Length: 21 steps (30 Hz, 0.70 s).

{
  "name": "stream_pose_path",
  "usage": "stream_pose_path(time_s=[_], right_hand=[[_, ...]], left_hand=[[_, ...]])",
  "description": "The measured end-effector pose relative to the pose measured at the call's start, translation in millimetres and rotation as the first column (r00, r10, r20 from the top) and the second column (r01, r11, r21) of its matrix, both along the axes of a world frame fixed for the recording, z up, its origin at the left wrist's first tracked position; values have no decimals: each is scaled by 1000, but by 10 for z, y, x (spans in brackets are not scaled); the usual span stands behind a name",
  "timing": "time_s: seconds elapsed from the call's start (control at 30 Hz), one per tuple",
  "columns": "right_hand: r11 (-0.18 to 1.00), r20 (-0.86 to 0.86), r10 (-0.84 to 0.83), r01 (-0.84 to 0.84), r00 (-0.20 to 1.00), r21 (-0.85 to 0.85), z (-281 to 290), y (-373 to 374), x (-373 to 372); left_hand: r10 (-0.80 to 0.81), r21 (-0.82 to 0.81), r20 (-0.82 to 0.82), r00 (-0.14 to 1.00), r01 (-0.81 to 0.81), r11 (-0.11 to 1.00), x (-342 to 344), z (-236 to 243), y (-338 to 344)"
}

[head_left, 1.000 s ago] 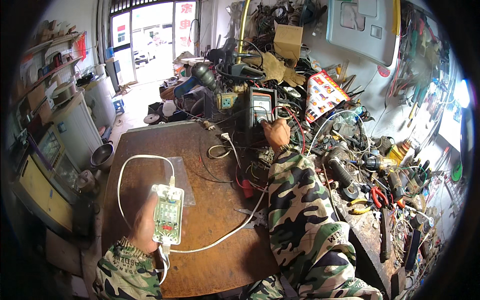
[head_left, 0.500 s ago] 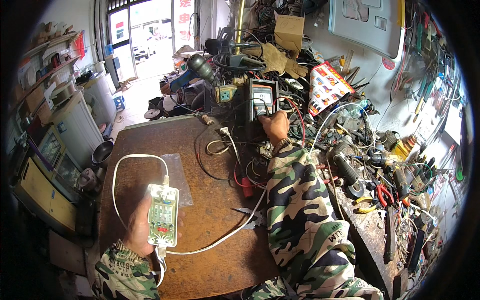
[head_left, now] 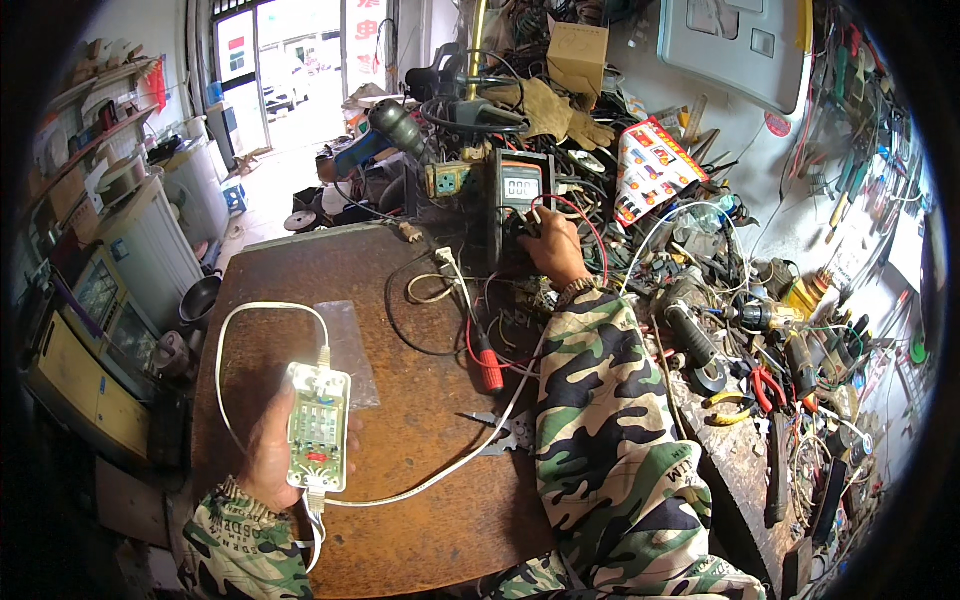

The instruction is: The person uses a screwdriver to open a white power strip and then uses a multimeter to test the internal circuit board. They repeatedly probe different points on the board with the multimeter leads while holding the device.

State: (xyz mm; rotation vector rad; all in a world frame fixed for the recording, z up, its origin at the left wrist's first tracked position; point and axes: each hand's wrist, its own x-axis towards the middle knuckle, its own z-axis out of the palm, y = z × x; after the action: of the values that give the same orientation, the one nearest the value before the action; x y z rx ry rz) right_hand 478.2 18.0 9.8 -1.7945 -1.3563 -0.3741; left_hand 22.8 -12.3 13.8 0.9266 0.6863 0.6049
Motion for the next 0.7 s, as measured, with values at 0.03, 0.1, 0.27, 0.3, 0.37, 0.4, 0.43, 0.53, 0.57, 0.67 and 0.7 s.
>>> stream_pose_path(time_s=[0.03,0.1,0.27,0.3,0.37,0.4,0.43,0.53,0.57,0.67,0.7], right_hand=[[1000,-14,3,-3,1000,12,4,1,-9],[1000,16,22,-22,1000,20,-16,3,40],[1000,54,18,-19,998,13,12,5,-6],[1000,62,17,-18,998,25,-18,22,27],[999,59,7,-10,998,35,-13,12,9],[999,58,3,-6,998,41,-12,9,-1],[999,51,0,-2,999,32,-8,9,-4],[1000,32,-4,4,999,10,1,15,-1],[1000,28,-3,3,1000,6,-1,18,8],[1000,24,-26,26,999,4,1,24,-12],[999,24,-38,37,999,5,5,23,-22]], left_hand=[[-1,4,-5,1000,1,1000,4,3,-2],[-4,7,-8,1000,4,1000,13,15,-5],[8,7,-15,1000,-8,1000,-4,20,-11],[5,16,-25,1000,-5,1000,0,29,-14],[0,36,-40,999,2,999,7,51,-20],[-3,34,-38,999,5,999,5,43,-17],[-7,33,-37,999,8,999,3,37,-9],[-7,26,-38,999,8,1000,3,35,-6],[-5,24,-40,999,6,1000,2,37,-6],[-10,15,-29,1000,11,1000,1,33,-3],[-11,15,-31,999,11,1000,2,37,-4]])
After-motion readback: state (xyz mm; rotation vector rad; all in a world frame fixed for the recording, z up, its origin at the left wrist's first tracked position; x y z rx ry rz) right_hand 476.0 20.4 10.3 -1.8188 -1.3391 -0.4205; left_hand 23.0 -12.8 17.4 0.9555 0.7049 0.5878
